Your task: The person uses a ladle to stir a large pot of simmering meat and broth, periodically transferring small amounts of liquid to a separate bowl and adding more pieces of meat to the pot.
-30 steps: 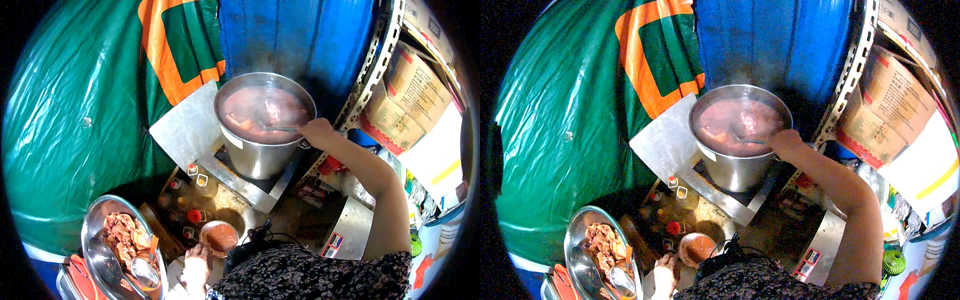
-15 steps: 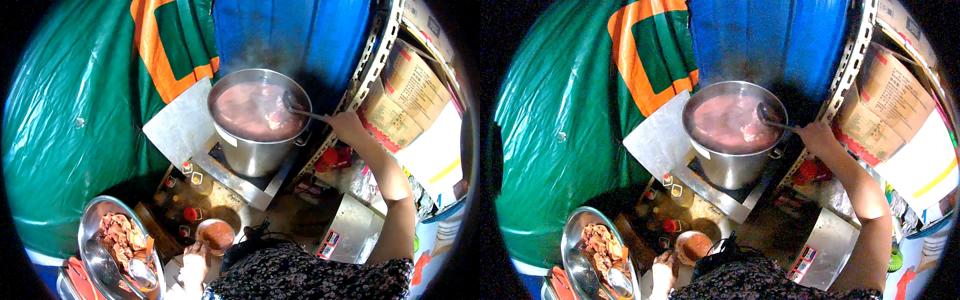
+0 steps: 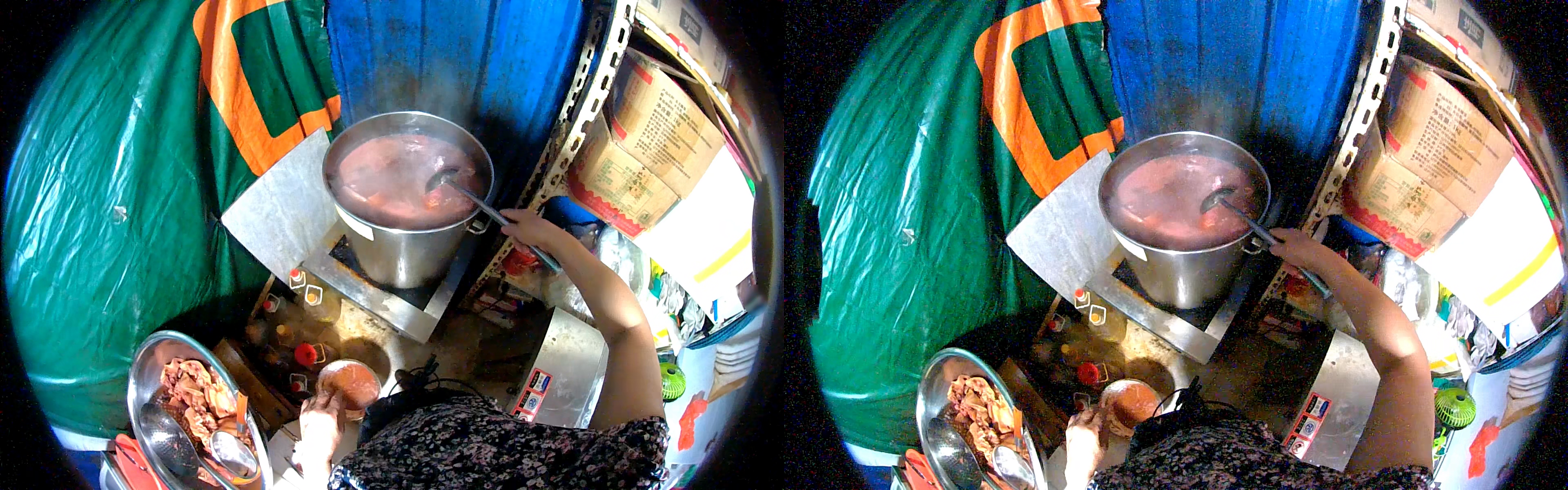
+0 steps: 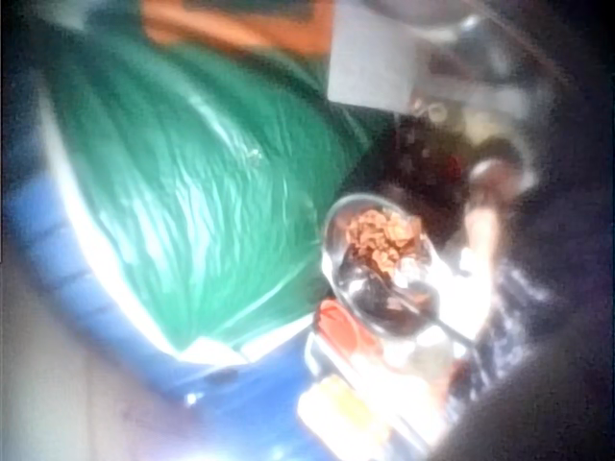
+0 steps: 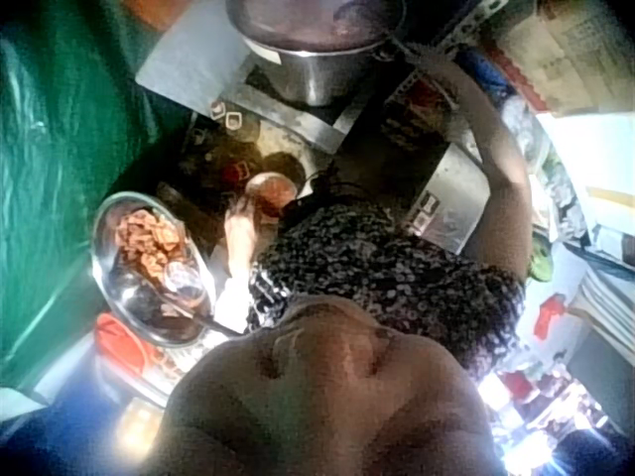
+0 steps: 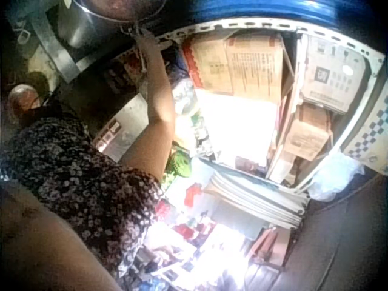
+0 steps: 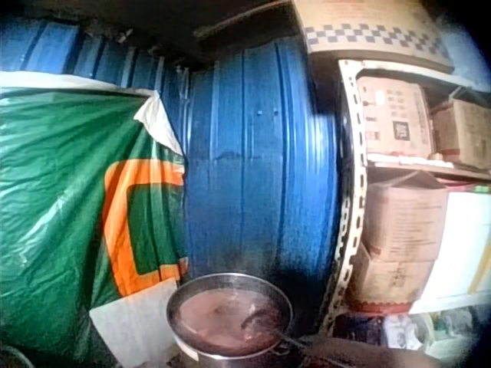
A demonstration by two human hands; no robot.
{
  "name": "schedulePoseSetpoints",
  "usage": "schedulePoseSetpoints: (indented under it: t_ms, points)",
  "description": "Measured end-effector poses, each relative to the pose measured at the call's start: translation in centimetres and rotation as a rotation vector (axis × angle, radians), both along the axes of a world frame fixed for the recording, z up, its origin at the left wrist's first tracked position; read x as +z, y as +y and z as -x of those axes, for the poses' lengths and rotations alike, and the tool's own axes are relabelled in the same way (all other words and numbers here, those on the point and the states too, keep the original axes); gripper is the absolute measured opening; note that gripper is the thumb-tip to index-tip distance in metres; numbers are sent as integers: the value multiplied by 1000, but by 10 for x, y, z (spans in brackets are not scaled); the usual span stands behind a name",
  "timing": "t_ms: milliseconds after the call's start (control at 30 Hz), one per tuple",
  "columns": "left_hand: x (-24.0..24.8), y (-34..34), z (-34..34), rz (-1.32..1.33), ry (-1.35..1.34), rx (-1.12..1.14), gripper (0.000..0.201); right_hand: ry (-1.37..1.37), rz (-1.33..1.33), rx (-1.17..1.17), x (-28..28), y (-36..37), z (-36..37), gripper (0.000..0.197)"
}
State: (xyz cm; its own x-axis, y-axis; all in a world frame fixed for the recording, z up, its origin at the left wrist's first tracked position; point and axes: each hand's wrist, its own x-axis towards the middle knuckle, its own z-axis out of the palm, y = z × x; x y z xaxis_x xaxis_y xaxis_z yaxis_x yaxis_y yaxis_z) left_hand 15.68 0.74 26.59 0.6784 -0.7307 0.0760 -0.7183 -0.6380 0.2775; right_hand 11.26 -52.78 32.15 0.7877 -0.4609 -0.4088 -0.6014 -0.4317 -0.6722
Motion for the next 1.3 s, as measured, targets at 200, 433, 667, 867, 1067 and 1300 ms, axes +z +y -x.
schedulePoseSetpoints:
  t_ms: [200, 433, 667, 867, 1067, 1300]
  points:
    - [-1, 10, 3, 47, 135, 41, 35, 17, -92, -193, -1, 22, -35, 36]
    - [-22, 27, 4, 63, 85, 84, 28, -42, -203, -218, -28, -13, -54, 23]
    - [-20, 1, -15, 16, 182, -7, 31, 67, -195, -191, -15, -39, -67, 13]
    - [-8, -17, -29, 7, -37, -96, 29, 89, -46, -150, -45, -61, -115, 11]
    - [-19, 4, -22, -20, 55, 6, 24, 0, 184, -143, -89, -73, -142, 20]
    - [-15, 14, -15, -29, 58, 48, 26, -218, -116, -253, -35, -53, -109, 14]
